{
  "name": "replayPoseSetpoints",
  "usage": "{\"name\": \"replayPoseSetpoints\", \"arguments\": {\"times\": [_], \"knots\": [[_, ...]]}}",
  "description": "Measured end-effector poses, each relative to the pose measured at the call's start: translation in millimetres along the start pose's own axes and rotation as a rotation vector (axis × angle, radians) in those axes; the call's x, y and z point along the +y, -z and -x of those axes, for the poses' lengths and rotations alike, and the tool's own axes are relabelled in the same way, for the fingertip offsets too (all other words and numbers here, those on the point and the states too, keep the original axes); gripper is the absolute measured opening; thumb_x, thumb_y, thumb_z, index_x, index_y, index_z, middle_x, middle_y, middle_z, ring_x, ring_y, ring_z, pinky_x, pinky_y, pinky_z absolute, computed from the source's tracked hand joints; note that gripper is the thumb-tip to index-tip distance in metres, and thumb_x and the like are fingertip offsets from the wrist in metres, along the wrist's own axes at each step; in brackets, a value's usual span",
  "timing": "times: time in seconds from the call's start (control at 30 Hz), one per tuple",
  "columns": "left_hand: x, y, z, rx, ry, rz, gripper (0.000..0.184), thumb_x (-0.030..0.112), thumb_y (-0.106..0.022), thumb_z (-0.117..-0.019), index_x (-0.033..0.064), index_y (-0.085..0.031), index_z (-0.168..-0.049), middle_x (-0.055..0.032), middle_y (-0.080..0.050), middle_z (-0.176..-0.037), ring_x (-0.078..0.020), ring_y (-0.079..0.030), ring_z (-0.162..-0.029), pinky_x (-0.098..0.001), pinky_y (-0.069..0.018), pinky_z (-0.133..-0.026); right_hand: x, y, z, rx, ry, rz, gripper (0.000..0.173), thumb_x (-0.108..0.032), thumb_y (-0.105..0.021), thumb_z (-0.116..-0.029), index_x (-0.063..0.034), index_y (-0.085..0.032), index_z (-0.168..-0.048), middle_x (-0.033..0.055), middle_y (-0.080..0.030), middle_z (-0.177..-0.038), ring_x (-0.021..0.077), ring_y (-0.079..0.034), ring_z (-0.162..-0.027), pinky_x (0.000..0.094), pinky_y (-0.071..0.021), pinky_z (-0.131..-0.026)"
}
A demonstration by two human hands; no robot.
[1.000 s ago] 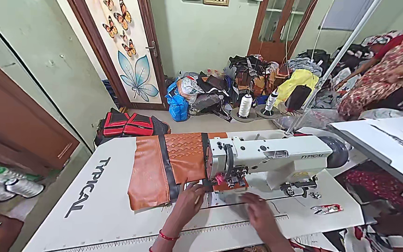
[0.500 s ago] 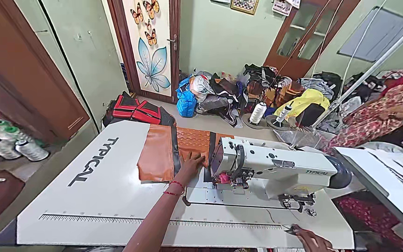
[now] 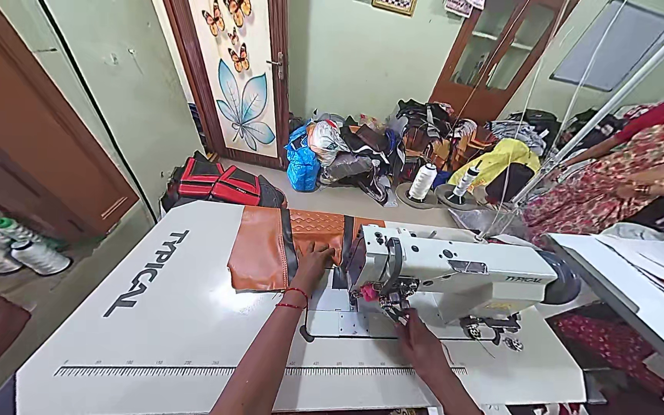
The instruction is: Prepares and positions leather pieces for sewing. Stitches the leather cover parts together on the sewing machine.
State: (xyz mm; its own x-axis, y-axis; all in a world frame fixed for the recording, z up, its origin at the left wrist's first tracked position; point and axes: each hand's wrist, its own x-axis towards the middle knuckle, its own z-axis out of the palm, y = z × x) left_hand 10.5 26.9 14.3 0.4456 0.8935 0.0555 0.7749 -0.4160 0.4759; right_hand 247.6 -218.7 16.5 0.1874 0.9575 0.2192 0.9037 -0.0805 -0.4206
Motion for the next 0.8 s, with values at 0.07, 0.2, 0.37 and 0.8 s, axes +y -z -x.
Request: {"name": "replayPoseSetpoints", "arguments": {"times": [0.07,0.2,0.37,0.8], "knots": [[-1,2,-6,0.007,-0.001,-0.008,0.036,0.023,-0.043,-0.1087,0.0253,-0.064,-0.138,-0.0021,-0.053,-0.154,-0.0419,-0.031,-0.151,-0.0807,-0.0077,-0.114,-16,7,-24,-0.212,-0.007,0.123,0.046,-0.03,-0.05,-0.105,0.0048,-0.058,-0.134,0.0242,-0.068,-0.119,0.0407,-0.068,-0.109,0.0572,-0.0529,-0.092],[-6,3,-16,0.029,-0.006,0.017,0.036,0.022,-0.043,-0.1082,0.0241,-0.065,-0.137,-0.0034,-0.055,-0.152,-0.0416,-0.033,-0.15,-0.0801,-0.0083,-0.114,-8,-17,-54,0.051,0.332,0.241,0.029,-0.02,-0.063,-0.0919,0.0029,-0.074,-0.106,0.0241,-0.073,-0.108,0.0425,-0.072,-0.103,0.0599,-0.0567,-0.084],[-17,0,-39,0.043,-0.027,0.047,0.035,0.015,-0.047,-0.1056,0.0216,-0.066,-0.134,-0.006,-0.057,-0.149,-0.0427,-0.034,-0.149,-0.0814,-0.0076,-0.113,6,-16,-72,-0.192,0.15,-0.271,0.049,-0.024,-0.07,-0.094,0.0068,-0.061,-0.131,0.0197,-0.066,-0.13,0.0186,-0.061,-0.125,0.0306,-0.045,-0.11],[-55,27,-15,0.142,0.082,0.121,0.031,0.015,-0.049,-0.1029,0.0068,-0.07,-0.125,-0.0156,-0.067,-0.131,-0.0364,-0.054,-0.134,-0.061,-0.0279,-0.119,18,-16,-72,-0.106,0.278,0.11,0.036,-0.024,-0.06,-0.0973,0.0025,-0.071,-0.118,0.0223,-0.072,-0.116,0.0354,-0.068,-0.114,0.0514,-0.0516,-0.1]]}}
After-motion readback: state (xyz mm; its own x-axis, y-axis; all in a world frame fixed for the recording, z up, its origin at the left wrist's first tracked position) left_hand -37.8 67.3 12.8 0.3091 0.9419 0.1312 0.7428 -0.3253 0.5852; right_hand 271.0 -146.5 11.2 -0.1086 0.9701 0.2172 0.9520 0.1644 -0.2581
